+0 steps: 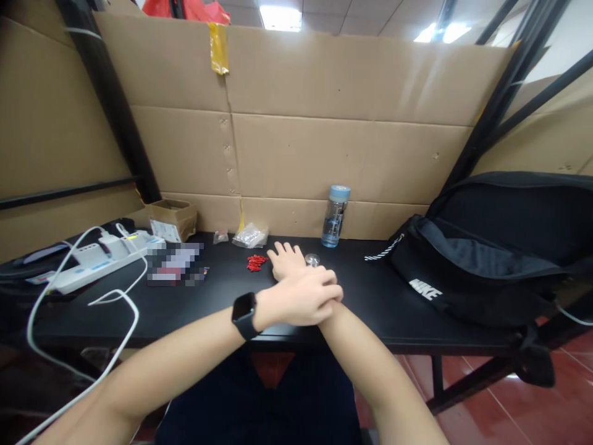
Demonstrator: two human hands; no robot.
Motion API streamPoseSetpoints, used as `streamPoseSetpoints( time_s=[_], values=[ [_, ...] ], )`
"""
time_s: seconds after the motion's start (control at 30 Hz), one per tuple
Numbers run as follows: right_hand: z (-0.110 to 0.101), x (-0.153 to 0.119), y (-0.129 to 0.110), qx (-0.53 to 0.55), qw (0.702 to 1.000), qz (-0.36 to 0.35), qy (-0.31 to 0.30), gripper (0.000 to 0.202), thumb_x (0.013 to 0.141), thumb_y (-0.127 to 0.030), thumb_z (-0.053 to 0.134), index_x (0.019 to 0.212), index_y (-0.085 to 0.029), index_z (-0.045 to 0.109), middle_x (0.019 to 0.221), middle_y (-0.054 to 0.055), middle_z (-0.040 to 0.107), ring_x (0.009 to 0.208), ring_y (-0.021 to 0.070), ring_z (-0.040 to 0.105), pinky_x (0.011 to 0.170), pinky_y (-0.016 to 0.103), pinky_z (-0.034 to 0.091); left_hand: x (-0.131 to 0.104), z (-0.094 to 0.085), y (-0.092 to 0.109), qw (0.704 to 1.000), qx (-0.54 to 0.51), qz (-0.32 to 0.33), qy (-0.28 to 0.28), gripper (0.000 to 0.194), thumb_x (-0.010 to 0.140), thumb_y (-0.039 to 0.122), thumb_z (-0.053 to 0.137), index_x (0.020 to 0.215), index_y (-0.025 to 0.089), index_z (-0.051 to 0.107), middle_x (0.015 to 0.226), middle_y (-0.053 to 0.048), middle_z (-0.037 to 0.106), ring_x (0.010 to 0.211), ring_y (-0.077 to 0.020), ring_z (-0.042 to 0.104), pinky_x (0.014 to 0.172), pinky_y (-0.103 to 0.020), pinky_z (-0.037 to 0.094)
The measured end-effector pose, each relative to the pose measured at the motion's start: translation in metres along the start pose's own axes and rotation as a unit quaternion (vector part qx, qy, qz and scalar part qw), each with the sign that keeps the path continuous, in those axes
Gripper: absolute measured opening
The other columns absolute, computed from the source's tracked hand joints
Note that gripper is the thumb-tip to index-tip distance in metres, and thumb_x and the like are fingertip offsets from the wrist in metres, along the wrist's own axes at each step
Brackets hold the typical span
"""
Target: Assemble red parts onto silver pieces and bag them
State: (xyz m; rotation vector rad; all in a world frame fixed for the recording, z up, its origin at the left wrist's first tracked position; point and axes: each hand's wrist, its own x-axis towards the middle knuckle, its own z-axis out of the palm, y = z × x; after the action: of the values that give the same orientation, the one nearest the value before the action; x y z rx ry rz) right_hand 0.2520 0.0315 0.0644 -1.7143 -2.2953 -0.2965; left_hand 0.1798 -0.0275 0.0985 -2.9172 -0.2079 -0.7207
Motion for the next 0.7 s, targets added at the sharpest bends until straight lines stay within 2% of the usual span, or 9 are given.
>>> streamPoseSetpoints(
  time_s=[0.1, 0.23, 0.37, 0.4, 0.47, 0.5, 0.57, 0.63, 0.7],
  values=[
    [0.008, 0.022, 0.012, -0.087, 0.996, -0.005, 0.029, 0.042, 0.095, -0.017, 0.051, 0.136, -0.011, 0.060, 0.156, 0.021, 0.044, 0.137, 0.0345, 0.045, 0.109, 0.052, 0.037, 0.021, 0.016, 0.020, 1.000, 0.015, 0.000, -0.010, 0.017, 0.093, 0.024, 0.049, 0.096, 0.015, 0.064, 0.089, -0.009, 0.063, 0.077, -0.0224, 0.060, 0.074, -0.038, 0.050],
    [0.020, 0.035, 0.028, -0.146, 0.988, -0.025, 0.042, 0.040, 0.099, -0.017, 0.039, 0.134, -0.013, 0.057, 0.153, 0.021, 0.046, 0.134, 0.0350, 0.043, 0.105, 0.049, 0.035, 0.029, 0.020, 0.041, 0.999, 0.021, 0.030, 0.025, 0.018, 0.094, 0.017, 0.046, 0.101, 0.013, 0.062, 0.095, -0.012, 0.062, 0.079, -0.0224, 0.060, 0.073, -0.037, 0.049],
    [0.019, 0.043, 0.043, -0.139, 0.988, 0.025, 0.054, 0.036, 0.100, -0.019, 0.035, 0.122, -0.012, 0.062, 0.134, 0.021, 0.058, 0.120, 0.0340, 0.049, 0.097, 0.047, 0.038, 0.023, 0.005, 0.084, 0.989, 0.012, 0.140, 0.037, 0.027, 0.099, 0.015, 0.039, 0.098, 0.013, 0.066, 0.102, -0.015, 0.063, 0.085, -0.0191, 0.061, 0.079, -0.035, 0.049],
    [0.018, 0.044, 0.047, -0.135, 0.988, 0.039, 0.057, 0.036, 0.100, -0.020, 0.035, 0.123, -0.012, 0.061, 0.133, 0.022, 0.058, 0.120, 0.0344, 0.048, 0.097, 0.047, 0.038, 0.021, -0.002, 0.092, 0.983, -0.002, 0.183, 0.026, 0.028, 0.099, 0.016, 0.039, 0.098, 0.015, 0.067, 0.107, -0.015, 0.064, 0.090, -0.0179, 0.062, 0.082, -0.033, 0.050],
    [0.014, 0.045, 0.057, -0.122, 0.989, 0.061, 0.063, 0.036, 0.099, -0.022, 0.039, 0.126, -0.012, 0.060, 0.135, 0.022, 0.056, 0.121, 0.0348, 0.047, 0.099, 0.047, 0.037, 0.020, -0.014, 0.097, 0.976, -0.055, 0.210, -0.014, 0.028, 0.099, 0.018, 0.042, 0.101, 0.024, 0.069, 0.112, -0.008, 0.067, 0.096, -0.0149, 0.064, 0.085, -0.028, 0.051],
    [0.011, 0.045, 0.063, -0.111, 0.989, 0.068, 0.068, 0.036, 0.099, -0.022, 0.040, 0.126, -0.012, 0.060, 0.135, 0.022, 0.055, 0.121, 0.0343, 0.047, 0.099, 0.046, 0.037, 0.020, -0.019, 0.092, 0.971, -0.091, 0.219, -0.033, 0.027, 0.099, 0.020, 0.044, 0.104, 0.027, 0.069, 0.113, -0.005, 0.068, 0.098, -0.0135, 0.065, 0.085, -0.025, 0.051],
    [0.007, 0.043, 0.079, -0.074, 0.992, 0.069, 0.080, 0.034, 0.097, -0.020, 0.043, 0.124, -0.013, 0.062, 0.133, 0.020, 0.058, 0.119, 0.0315, 0.050, 0.099, 0.043, 0.039, 0.018, -0.024, 0.062, 0.971, -0.129, 0.200, -0.027, 0.025, 0.097, 0.023, 0.045, 0.108, 0.024, 0.068, 0.112, -0.005, 0.069, 0.101, -0.0151, 0.065, 0.089, -0.025, 0.052],
    [0.003, 0.039, 0.099, -0.006, 0.996, 0.051, 0.068, 0.030, 0.095, -0.017, 0.046, 0.118, -0.015, 0.066, 0.124, 0.015, 0.064, 0.113, 0.0263, 0.056, 0.098, 0.038, 0.042, 0.013, -0.024, 0.011, 0.990, -0.113, 0.087, 0.021, 0.021, 0.093, 0.020, 0.049, 0.104, 0.022, 0.068, 0.105, -0.005, 0.071, 0.095, -0.0184, 0.066, 0.089, -0.031, 0.052],
    [0.001, 0.031, 0.121, 0.078, 0.997, 0.017, 0.009, 0.024, 0.092, -0.017, 0.055, 0.110, -0.014, 0.071, 0.115, 0.013, 0.069, 0.106, 0.0229, 0.061, 0.096, 0.033, 0.045, 0.000, -0.018, -0.051, 0.991, -0.087, -0.048, 0.085, 0.019, 0.091, 0.017, 0.050, 0.095, 0.021, 0.068, 0.101, -0.006, 0.072, 0.097, -0.0205, 0.065, 0.089, -0.033, 0.051]
  ],
)
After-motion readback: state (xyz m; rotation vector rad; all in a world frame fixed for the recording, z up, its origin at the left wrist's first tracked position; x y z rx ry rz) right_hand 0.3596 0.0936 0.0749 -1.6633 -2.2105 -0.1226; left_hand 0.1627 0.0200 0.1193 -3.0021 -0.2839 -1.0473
